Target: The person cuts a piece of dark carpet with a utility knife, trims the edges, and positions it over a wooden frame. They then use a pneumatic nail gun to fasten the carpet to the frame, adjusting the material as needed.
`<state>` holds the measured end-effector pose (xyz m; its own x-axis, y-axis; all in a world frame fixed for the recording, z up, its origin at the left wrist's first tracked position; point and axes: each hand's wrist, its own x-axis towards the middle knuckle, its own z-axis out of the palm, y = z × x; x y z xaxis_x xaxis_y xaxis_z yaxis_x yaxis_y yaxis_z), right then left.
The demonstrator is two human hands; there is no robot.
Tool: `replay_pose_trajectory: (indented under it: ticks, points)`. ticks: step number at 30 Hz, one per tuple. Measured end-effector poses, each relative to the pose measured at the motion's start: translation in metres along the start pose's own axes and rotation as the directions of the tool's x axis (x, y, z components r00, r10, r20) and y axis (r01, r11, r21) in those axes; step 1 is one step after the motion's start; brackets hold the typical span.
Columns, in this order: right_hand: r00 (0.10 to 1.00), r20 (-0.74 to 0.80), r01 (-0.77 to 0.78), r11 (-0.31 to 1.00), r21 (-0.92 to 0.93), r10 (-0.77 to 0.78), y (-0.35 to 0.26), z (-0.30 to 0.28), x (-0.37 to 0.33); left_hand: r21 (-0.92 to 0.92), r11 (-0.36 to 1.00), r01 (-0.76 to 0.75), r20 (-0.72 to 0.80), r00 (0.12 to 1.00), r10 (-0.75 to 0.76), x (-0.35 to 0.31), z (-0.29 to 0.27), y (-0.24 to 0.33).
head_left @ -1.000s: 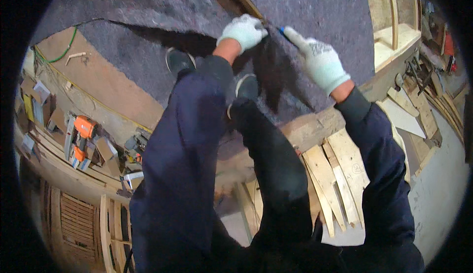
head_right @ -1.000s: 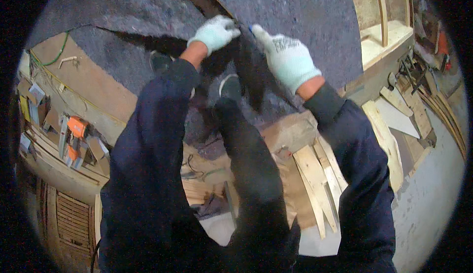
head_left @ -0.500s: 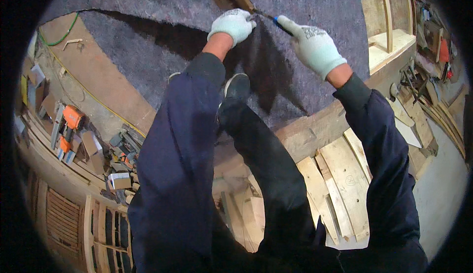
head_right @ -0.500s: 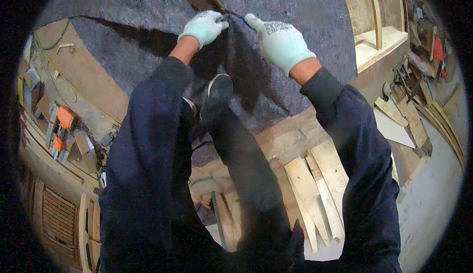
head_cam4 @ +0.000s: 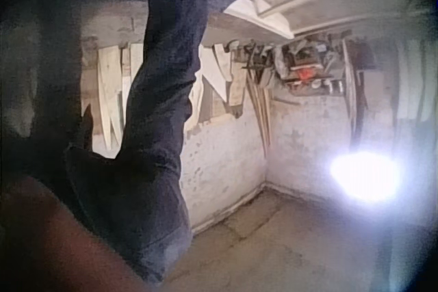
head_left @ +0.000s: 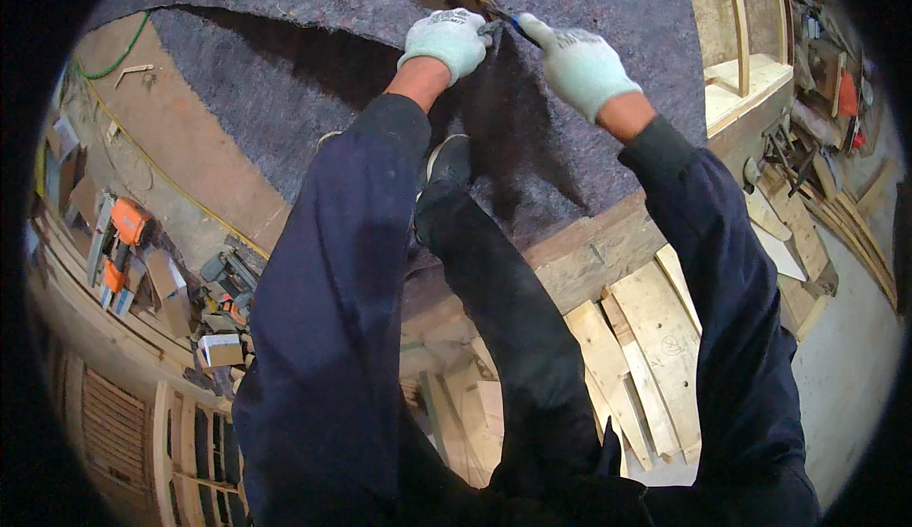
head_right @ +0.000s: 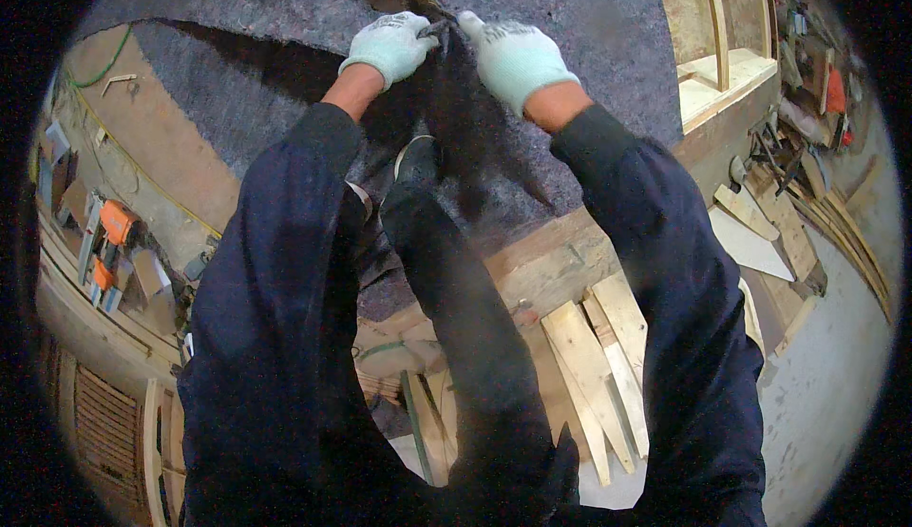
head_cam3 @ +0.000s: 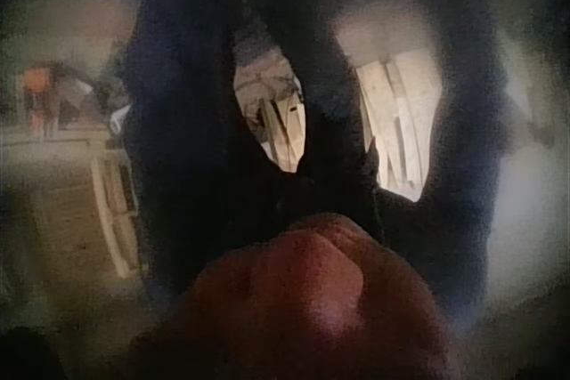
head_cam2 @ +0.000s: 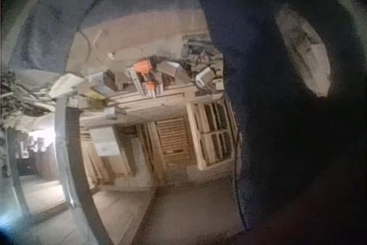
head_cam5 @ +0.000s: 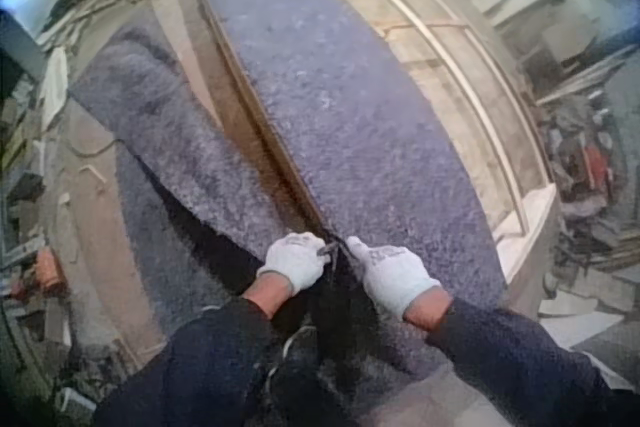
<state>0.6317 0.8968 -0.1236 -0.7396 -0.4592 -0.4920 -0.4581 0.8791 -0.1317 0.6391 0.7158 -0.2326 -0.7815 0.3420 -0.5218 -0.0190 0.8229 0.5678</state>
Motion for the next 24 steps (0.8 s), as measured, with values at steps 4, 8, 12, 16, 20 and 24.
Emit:
replay_pose_trajectory:
  ticks: [4,8,12,16,20,24]
  points:
    - [0.995,0.087,-0.054,0.998,-0.029,0.056,0.006,-0.01,-0.025,0.026,1.0,-0.013,-0.079,0.997,0.015,-0.011,0.0,0.003]
    - [0.997,0.072,-0.024,0.998,-0.061,0.028,0.002,-0.002,-0.015,0.086,0.996,-0.004,-0.073,0.997,0.01,-0.013,0.0,0.004]
    - [0.996,0.089,-0.003,0.998,-0.067,0.009,-0.001,0.013,0.001,0.081,0.996,-0.046,-0.082,0.995,0.052,-0.018,0.005,-0.002]
    - [0.994,0.109,-0.013,0.998,-0.063,0.02,0.0,0.013,-0.014,0.128,0.986,-0.105,-0.073,0.991,0.115,-0.03,0.01,-0.009]
    - [0.977,0.186,-0.096,0.994,-0.059,0.105,-0.003,0.005,-0.025,0.135,0.977,-0.168,-0.097,0.979,0.182,-0.039,0.008,-0.013]
    - [0.988,0.123,-0.087,0.996,-0.037,0.091,-0.004,-0.001,-0.02,0.127,0.976,-0.18,-0.063,0.98,0.189,-0.04,0.008,-0.013]
